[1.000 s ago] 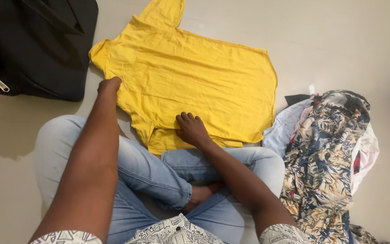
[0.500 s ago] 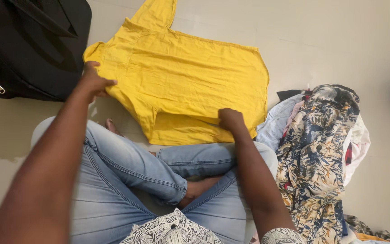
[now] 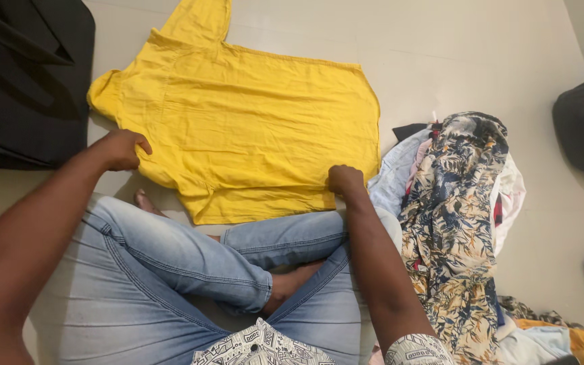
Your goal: The person spreads a yellow long-sleeved shirt on the floor, fastens the buttons, and then folds the body and sleeves of the shirt into a compact rectangle.
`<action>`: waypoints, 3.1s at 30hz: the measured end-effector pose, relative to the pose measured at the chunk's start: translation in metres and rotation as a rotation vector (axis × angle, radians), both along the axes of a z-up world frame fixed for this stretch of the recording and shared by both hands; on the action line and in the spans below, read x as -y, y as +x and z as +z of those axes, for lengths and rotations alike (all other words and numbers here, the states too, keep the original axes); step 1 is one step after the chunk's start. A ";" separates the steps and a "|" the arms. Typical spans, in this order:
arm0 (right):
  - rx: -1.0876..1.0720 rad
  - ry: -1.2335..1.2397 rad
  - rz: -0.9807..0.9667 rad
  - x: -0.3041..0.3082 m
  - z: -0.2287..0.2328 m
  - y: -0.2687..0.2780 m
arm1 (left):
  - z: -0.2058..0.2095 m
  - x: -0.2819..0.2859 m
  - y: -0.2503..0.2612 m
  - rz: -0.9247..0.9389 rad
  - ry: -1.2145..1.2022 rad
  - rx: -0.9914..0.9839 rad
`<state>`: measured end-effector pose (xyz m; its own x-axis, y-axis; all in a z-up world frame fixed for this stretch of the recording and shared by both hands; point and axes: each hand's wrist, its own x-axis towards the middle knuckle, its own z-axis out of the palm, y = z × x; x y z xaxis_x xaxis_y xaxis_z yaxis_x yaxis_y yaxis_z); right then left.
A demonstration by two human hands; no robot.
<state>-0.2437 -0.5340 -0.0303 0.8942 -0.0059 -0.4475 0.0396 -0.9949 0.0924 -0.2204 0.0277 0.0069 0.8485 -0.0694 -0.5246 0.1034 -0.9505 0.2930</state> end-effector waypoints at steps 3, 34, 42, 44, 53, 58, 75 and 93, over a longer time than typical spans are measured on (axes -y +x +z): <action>0.095 0.058 -0.025 0.007 0.009 0.003 | 0.024 0.021 -0.015 -0.133 0.171 0.199; 0.674 0.339 -0.080 0.080 0.013 0.062 | -0.101 -0.062 0.095 0.136 -0.260 0.067; 0.007 0.337 0.502 -0.120 -0.036 -0.053 | -0.116 -0.052 0.103 0.009 -0.189 0.221; 0.039 0.263 0.655 -0.152 -0.040 -0.068 | -0.117 -0.051 0.101 -0.013 -0.171 0.218; -0.503 1.763 0.010 -0.069 -0.035 0.071 | -0.130 -0.050 0.112 -0.018 -0.143 0.170; 0.554 1.634 -0.615 0.018 0.049 0.095 | -0.104 -0.039 0.104 0.344 -0.270 -0.056; 0.049 0.430 -0.371 0.161 -0.061 0.106 | -0.092 -0.033 0.098 0.345 -0.210 -0.133; 0.222 0.951 -0.596 0.156 -0.023 0.084 | -0.133 -0.067 0.102 0.383 -0.206 -0.048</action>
